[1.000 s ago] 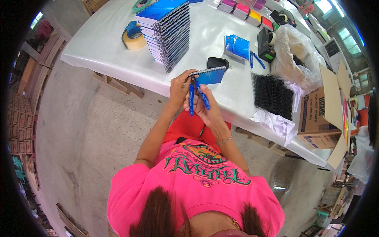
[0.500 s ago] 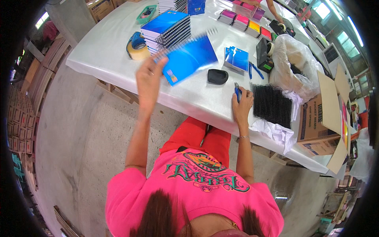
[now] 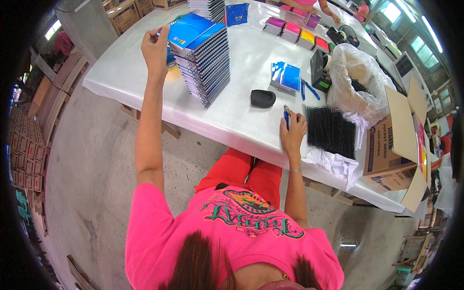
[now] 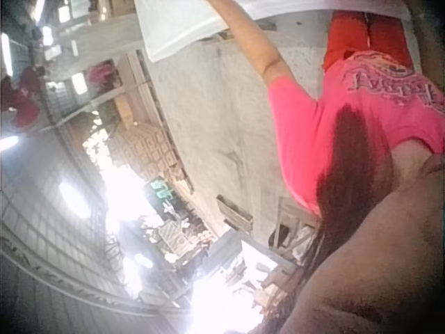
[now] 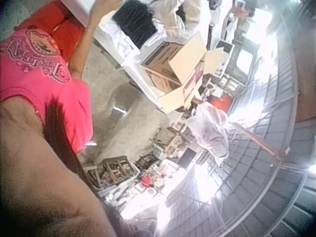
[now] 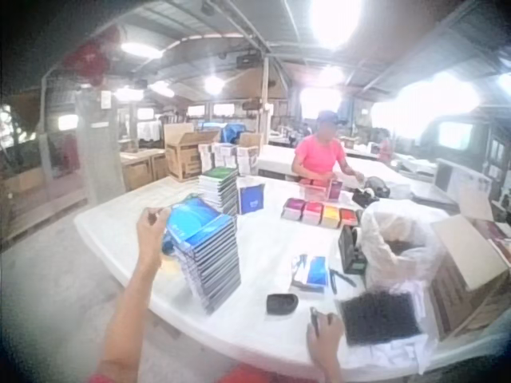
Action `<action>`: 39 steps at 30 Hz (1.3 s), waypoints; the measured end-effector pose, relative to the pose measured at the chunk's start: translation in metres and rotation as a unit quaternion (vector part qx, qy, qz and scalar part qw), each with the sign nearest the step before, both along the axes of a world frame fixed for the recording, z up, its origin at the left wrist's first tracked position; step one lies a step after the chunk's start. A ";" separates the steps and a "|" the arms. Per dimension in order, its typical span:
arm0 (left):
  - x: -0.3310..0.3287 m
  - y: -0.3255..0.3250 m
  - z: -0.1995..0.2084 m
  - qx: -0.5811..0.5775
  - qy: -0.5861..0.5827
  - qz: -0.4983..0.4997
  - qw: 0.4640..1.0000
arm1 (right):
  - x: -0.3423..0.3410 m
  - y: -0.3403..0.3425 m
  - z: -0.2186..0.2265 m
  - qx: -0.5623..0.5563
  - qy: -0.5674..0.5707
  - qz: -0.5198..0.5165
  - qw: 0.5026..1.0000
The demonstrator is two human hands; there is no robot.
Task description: The person repeatedly picks up a blue notebook and a black spiral binding, inserts the spiral into the notebook, and uses pliers to secure it. The finished notebooks are stacked on the table. The person handles notebooks, spirals, and pliers throughout the clip.
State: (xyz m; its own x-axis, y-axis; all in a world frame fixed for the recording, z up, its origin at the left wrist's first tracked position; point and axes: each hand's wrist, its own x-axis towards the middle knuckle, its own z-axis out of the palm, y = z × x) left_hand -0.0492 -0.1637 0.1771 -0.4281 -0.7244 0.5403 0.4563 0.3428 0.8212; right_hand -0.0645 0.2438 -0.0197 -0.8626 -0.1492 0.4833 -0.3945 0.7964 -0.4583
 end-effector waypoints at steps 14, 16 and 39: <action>-0.017 0.000 -0.029 0.056 -0.068 -0.047 0.995 | 0.001 0.001 0.001 0.000 0.013 0.006 1.000; -0.017 0.001 -0.031 0.055 -0.062 -0.051 0.995 | 0.002 0.002 0.005 -0.010 0.001 0.002 1.000; 0.061 0.146 -0.024 -0.387 -0.013 -0.052 0.921 | -0.085 -0.017 0.109 -0.171 -0.017 0.079 0.982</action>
